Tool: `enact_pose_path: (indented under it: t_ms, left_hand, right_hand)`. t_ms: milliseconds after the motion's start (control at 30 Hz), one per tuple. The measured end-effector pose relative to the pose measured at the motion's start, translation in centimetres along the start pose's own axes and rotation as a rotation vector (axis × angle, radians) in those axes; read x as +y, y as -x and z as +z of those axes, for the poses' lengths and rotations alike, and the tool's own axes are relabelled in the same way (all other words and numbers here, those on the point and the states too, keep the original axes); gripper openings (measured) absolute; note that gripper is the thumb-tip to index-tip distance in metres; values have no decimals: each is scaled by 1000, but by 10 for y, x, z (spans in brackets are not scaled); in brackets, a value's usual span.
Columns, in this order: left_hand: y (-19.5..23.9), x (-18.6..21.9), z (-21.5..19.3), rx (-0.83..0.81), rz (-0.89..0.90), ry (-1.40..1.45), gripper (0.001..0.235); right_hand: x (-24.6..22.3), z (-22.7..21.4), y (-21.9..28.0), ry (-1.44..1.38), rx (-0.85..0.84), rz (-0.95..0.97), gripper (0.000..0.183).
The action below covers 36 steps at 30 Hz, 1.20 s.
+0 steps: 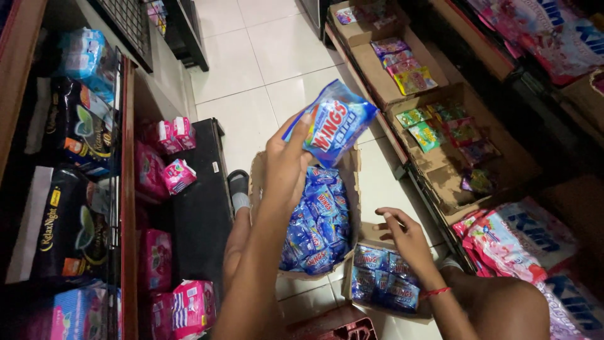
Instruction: The person picks up detergent packets from a large cardboard box and places them into a smaller cardboard box on the floor.
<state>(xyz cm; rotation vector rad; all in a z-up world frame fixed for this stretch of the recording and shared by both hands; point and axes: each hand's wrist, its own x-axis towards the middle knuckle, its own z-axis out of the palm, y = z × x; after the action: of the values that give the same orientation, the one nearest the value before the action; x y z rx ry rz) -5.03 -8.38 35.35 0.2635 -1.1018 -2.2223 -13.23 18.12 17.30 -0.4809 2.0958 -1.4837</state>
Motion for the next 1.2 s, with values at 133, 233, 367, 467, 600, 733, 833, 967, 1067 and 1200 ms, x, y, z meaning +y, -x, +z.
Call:
enact_pose_path:
  t_ms: [133, 233, 367, 467, 600, 733, 833, 967, 1067, 1200]
  left_hand:
    - [-4, -31, -12, 21, -183, -34, 45]
    - [0, -71, -31, -8, -363, -125, 42]
    - [12, -131, -63, -187, -537, -278, 36]
    - [35, -146, -68, -280, -643, -367, 36]
    - [53, -174, -92, -299, -712, -384, 37]
    - [57, -206, -113, -291, -691, -448, 43]
    - [53, -206, -105, -296, -704, -372, 40]
    - [40, -227, -106, -286, -766, -390, 43]
    - [28, -224, -102, -319, -675, -528, 45]
    - [20, -194, -84, -307, -553, -560, 39]
  right_hand:
    - [0, -7, -7, -239, 0, 23, 40]
    - [-8, -10, -9, -360, 29, 60, 46]
    - [-8, -11, -9, -512, -4, 79, 54]
    - [-15, 1, 4, -503, -54, 127, 49]
    - [-8, 14, 5, -290, -1, 319, 39]
    - [16, 20, -3, -264, -21, 288, 30]
    - [16, 26, -10, -395, 58, 304, 27]
    - [-11, 24, -14, -705, 219, 370, 19]
    - [-14, 21, -16, -781, 203, 334, 20]
    - [-27, 19, -15, -722, 211, 353, 20]
